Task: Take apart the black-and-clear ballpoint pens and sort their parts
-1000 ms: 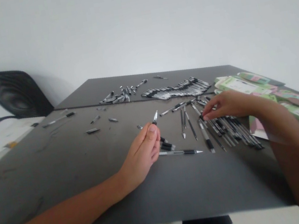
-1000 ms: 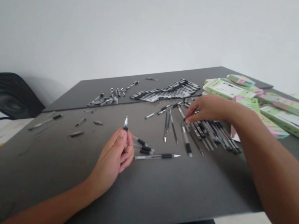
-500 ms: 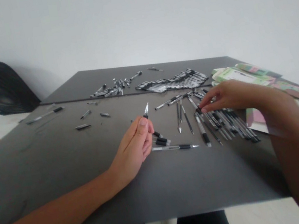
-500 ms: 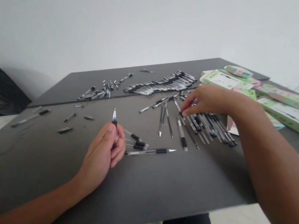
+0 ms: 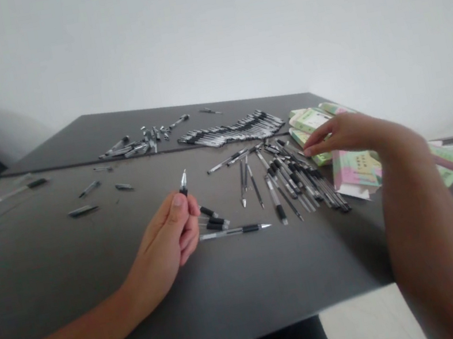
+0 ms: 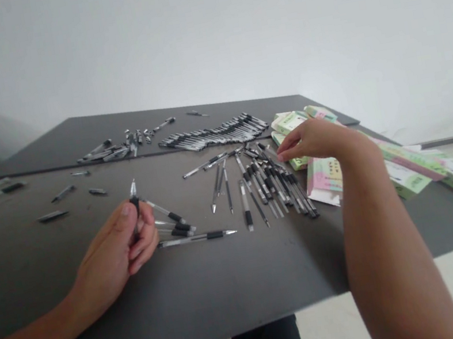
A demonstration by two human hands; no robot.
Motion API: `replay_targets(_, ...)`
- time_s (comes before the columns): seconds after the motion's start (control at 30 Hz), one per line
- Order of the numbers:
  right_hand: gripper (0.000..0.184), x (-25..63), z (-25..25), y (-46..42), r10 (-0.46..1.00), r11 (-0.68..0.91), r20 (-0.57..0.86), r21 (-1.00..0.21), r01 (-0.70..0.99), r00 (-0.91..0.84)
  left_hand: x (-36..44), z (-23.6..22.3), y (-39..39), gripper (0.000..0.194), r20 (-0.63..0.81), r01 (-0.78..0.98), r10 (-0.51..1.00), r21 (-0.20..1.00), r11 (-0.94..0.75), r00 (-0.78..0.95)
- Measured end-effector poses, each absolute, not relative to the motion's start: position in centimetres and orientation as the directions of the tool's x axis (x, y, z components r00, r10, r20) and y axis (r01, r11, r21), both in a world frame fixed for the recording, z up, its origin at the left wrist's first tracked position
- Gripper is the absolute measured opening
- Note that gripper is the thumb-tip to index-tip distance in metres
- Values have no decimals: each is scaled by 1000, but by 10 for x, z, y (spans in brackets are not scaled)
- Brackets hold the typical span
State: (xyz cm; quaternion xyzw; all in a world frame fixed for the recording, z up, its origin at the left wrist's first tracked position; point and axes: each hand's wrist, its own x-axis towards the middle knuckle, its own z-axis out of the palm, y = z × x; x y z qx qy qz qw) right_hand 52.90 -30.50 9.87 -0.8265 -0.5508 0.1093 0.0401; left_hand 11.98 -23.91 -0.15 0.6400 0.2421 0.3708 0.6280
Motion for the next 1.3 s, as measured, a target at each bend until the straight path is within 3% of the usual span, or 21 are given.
replay_targets(0.13,39,537,93,-308,900,-388,-312,-253,886,304,120,0,-241,47,161,-129,771,986,-102,616)
replay_targets(0.23,42,535,88,-304,905,-342,-353,-268,901,239,120,2,-242,47,154,-118,775,988,-104,613)
replay_targets(0.43,35,524,80,-290,931,-237,-333,-244,940,148,119,2,-243,48,163,-129,780,986,-106,604)
replay_targets(0.6,39,505,75,-279,972,-153,-213,-231,961,103,118,0,-243,47,148,-133,777,988,-84,611)
replay_targets(0.77,42,490,71,-272,972,-96,-233,-238,966,39,117,0,-243,46,150,-147,773,986,-74,616)
replay_targets(1.07,44,515,77,-281,966,-154,-238,-232,960,97,117,2,-245,44,141,-147,760,987,-61,634)
replay_targets(1.3,49,518,73,-283,921,-220,-368,-227,949,125,116,-2,-244,44,152,-139,754,987,-81,639)
